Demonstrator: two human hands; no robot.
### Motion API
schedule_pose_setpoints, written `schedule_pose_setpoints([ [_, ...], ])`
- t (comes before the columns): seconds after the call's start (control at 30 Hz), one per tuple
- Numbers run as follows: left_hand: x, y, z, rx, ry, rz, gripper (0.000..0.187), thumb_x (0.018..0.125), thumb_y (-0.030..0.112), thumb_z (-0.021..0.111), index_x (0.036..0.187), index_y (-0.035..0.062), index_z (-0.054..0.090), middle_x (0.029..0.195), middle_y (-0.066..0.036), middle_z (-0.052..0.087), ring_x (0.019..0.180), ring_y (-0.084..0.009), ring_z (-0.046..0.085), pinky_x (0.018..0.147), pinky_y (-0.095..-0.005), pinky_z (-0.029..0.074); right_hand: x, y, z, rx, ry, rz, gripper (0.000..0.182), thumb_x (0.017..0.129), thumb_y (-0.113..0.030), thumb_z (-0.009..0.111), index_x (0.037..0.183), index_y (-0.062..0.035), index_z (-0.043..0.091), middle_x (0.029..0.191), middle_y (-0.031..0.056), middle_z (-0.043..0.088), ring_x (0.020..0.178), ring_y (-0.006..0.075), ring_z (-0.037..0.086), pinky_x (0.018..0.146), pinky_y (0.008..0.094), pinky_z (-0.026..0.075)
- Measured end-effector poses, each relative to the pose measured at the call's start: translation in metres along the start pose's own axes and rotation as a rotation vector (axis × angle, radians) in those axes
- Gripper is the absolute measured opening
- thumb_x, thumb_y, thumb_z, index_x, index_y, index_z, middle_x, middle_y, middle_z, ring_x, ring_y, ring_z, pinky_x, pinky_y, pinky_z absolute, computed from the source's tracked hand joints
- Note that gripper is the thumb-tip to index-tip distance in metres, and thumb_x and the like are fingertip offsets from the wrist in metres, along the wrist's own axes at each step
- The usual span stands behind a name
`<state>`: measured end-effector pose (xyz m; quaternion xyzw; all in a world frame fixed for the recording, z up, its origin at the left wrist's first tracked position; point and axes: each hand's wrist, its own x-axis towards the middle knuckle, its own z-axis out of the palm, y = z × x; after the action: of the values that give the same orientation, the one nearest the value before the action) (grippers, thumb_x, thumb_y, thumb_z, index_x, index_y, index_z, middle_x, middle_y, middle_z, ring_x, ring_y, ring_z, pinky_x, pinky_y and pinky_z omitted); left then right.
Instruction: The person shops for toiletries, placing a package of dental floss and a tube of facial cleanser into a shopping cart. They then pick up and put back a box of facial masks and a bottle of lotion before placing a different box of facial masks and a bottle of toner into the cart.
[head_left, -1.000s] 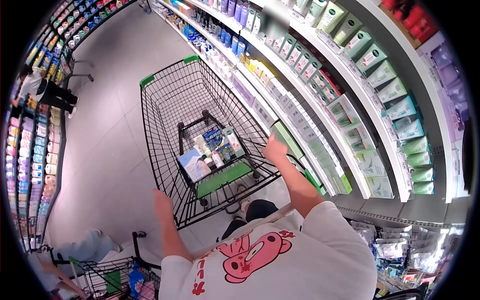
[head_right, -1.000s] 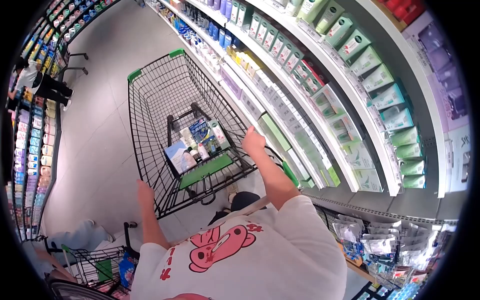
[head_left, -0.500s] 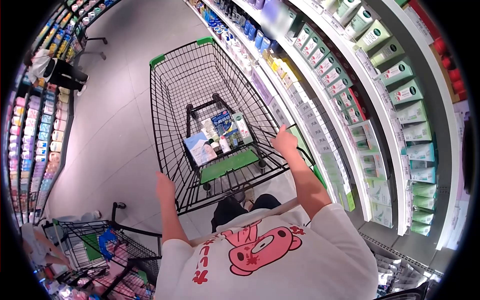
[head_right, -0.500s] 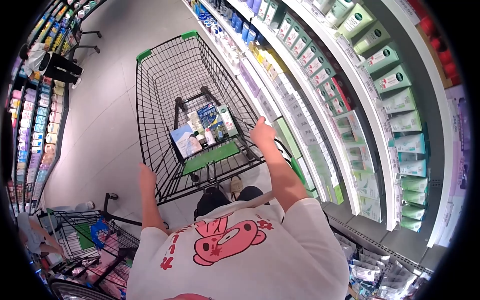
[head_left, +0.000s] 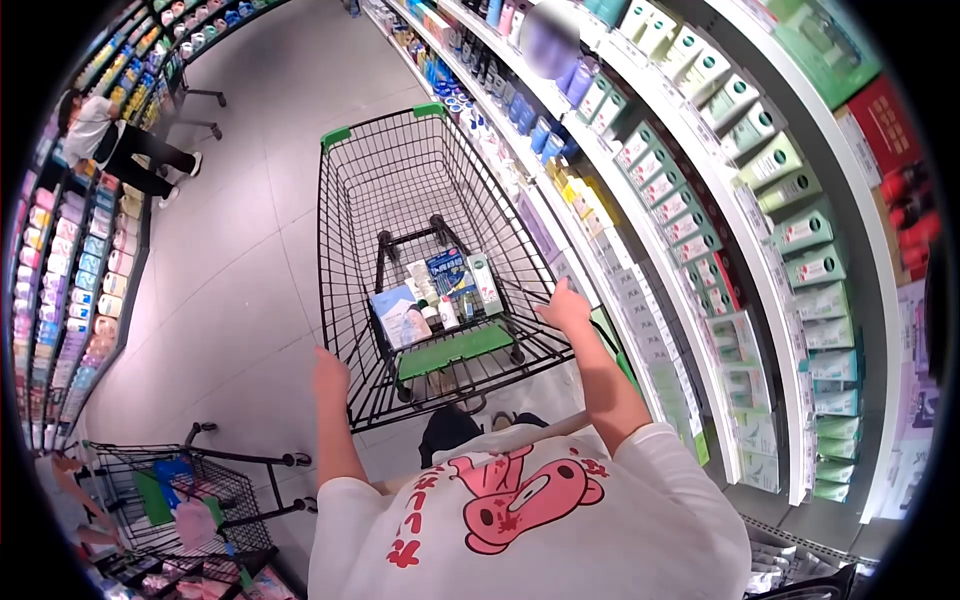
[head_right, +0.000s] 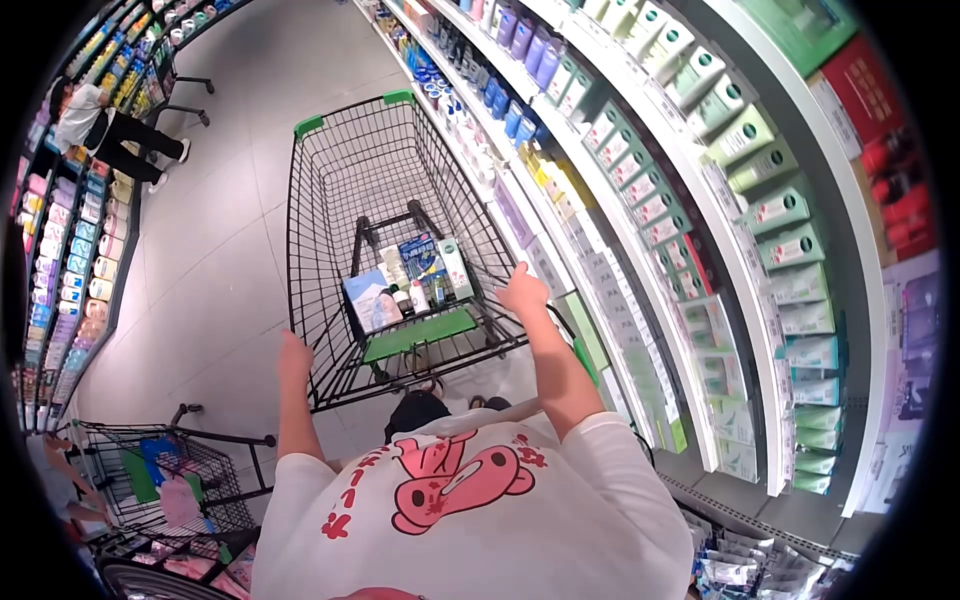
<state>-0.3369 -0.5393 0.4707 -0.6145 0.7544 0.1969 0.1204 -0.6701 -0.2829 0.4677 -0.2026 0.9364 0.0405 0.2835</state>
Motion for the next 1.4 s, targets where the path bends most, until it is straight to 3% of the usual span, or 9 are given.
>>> schedule_pose_setpoints([
  [0.37, 0.076, 0.077, -0.072, 0.057, 0.324, 0.581, 0.058, 0.076, 0.024, 0.06, 0.122, -0.0016, 0.036, 0.099, -0.019, 0.051, 0.091, -0.0328, 0.053, 0.076, -0.0401, 0.044, 0.071, -0.054, -0.033, 0.02, 0.076, -0.092, 0.059, 0.073, -0.033, 0.062, 0.11, 0.0011, 0.031, 0.084, 0.0226, 0.061, 0.077, 0.0345, 0.061, 0.07, 0.0405, 0.049],
  [0.47, 0.06, 0.116, -0.075, -0.2, -0.176, 0.772, 0.048, 0.082, 0.031, 0.053, 0.118, 0.0006, 0.044, 0.103, -0.018, 0.053, 0.095, -0.0329, 0.052, 0.081, -0.0381, 0.042, 0.091, -0.064, -0.035, 0.062, 0.043, -0.114, 0.044, 0.073, -0.029, 0.062, 0.095, -0.0035, 0.033, 0.072, 0.0165, 0.062, 0.05, 0.0273, 0.06, 0.057, 0.037, 0.05],
  [0.57, 0.058, 0.132, -0.062, -0.208, -0.623, 1.036, 0.046, 0.088, 0.038, 0.043, 0.116, 0.0017, 0.048, 0.113, -0.021, 0.051, 0.105, -0.0342, 0.049, 0.088, -0.0361, 0.039, 0.09, -0.089, -0.058, 0.056, -0.101, -0.016, 0.051, 0.076, -0.025, 0.054, 0.116, -0.0029, 0.033, 0.11, 0.0223, 0.054, 0.103, 0.0339, 0.052, 0.086, 0.0413, 0.042],
  [0.8, 0.097, 0.154, -0.039, 0.094, -0.932, 1.11, 0.05, 0.088, 0.046, 0.036, 0.1, 0.0031, 0.058, 0.102, -0.019, 0.055, 0.097, -0.031, 0.052, 0.083, -0.0353, 0.041, 0.15, -0.153, -0.07, -0.083, 0.398, -0.37, 0.057, 0.073, -0.025, 0.062, 0.121, -0.006, 0.039, 0.114, 0.0145, 0.047, 0.107, 0.0278, 0.046, 0.083, 0.0417, 0.042],
  [1.0, 0.171, 0.219, 0.01, -0.073, -0.462, 0.797, 0.035, 0.085, 0.036, 0.047, 0.09, 0.0029, 0.056, 0.085, -0.018, 0.061, 0.077, -0.0359, 0.058, 0.068, -0.0423, 0.046, 0.226, -0.232, -0.059, -0.491, 0.307, -0.364, 0.026, 0.08, -0.017, 0.047, 0.101, -0.0084, 0.059, 0.104, 0.0073, 0.055, 0.11, 0.0222, 0.045, 0.094, 0.0679, 0.012],
  [1.13, 0.193, 0.233, 0.042, -0.096, -0.224, 0.748, 0.024, 0.081, 0.025, 0.054, 0.092, 0.0038, 0.052, 0.084, -0.016, 0.06, 0.074, -0.0333, 0.059, 0.064, -0.0433, 0.047, 0.306, -0.259, 0.011, -0.001, 0.891, -0.863, 0.013, 0.078, -0.01, 0.044, 0.083, -0.0045, 0.055, 0.098, 0.0112, 0.054, 0.109, 0.0266, 0.046, 0.104, 0.0423, 0.024],
  [1.2, 0.201, 0.233, 0.044, 0.054, -0.249, 0.84, 0.022, 0.079, 0.024, 0.056, 0.089, 0.005, 0.052, 0.082, -0.014, 0.06, 0.077, -0.0294, 0.06, 0.062, -0.0409, 0.048, 0.332, -0.268, 0.027, -0.529, 0.545, -0.736, 0.022, 0.076, -0.009, 0.047, 0.096, -0.0037, 0.052, 0.1, 0.0115, 0.053, 0.107, 0.0245, 0.048, 0.095, 0.0402, 0.036],
  [1.27, 0.205, 0.236, 0.036, 0.107, -0.205, 0.922, 0.02, 0.078, 0.022, 0.057, 0.085, 0.005, 0.051, 0.078, -0.012, 0.059, 0.07, -0.0287, 0.06, 0.059, -0.0399, 0.048, 0.359, -0.274, 0.041, -0.115, -0.031, -0.503, 0.03, 0.075, -0.011, 0.049, 0.104, -0.0029, 0.049, 0.105, 0.0114, 0.052, 0.105, 0.023, 0.049, 0.084, 0.0369, 0.045],
  [1.4, 0.217, 0.255, 0.013, 0.134, -0.218, 0.815, 0.018, 0.08, 0.021, 0.055, 0.084, 0.0033, 0.051, 0.067, -0.01, 0.059, 0.064, -0.0269, 0.061, 0.054, -0.036, 0.049, 0.447, -0.263, 0.113, 0.002, 0.289, -0.488, 0.036, 0.073, -0.009, 0.053, 0.108, -0.0004, 0.044, 0.112, 0.0187, 0.046, 0.111, 0.0323, 0.042, 0.086, 0.0395, 0.044],
])
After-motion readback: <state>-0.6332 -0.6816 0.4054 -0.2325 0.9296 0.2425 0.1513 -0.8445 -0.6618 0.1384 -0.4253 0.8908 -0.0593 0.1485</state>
